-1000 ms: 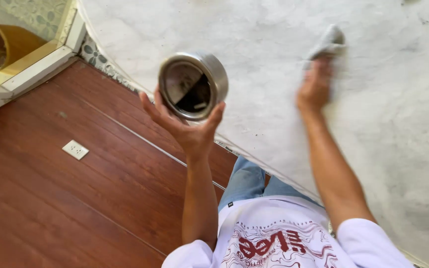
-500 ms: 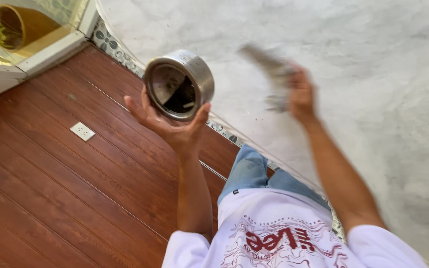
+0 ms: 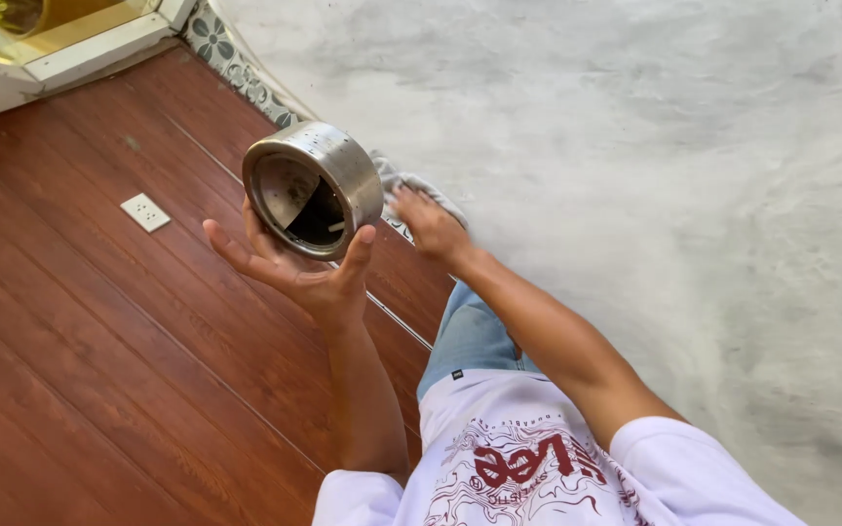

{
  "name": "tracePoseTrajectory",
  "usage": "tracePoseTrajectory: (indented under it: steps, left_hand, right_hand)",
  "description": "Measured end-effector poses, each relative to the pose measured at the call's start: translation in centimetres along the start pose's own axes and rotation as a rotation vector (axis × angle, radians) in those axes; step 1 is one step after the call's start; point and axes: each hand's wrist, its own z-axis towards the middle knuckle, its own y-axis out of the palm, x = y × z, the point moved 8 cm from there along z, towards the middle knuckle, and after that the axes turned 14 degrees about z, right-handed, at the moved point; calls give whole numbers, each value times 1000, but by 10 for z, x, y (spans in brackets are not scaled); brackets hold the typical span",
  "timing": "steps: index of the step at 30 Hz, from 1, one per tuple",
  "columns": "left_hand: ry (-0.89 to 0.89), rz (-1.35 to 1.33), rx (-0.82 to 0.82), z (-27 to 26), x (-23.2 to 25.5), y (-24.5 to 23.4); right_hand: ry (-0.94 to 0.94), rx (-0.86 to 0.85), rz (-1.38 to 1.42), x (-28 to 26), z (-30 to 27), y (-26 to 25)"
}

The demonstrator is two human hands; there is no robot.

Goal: Wiping a large round marble table with a cleaning cloth.

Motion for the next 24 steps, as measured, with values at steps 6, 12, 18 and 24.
tracePoseTrajectory:
  steps: [6, 12, 18, 24]
  left_hand:
    - [8, -50, 71, -22, 1, -8]
    - [-1, 16, 129, -36, -16, 7]
    - [-122, 0, 103, -24, -47, 7]
    - [-176, 53, 126, 6, -66, -24]
  right_hand:
    - [365, 84, 543, -59, 11, -158]
    - [156, -482, -249, -137, -143, -195]
    - [14, -452, -523, -105, -58, -120]
    - [-165, -333, -546, -57, 75, -19]
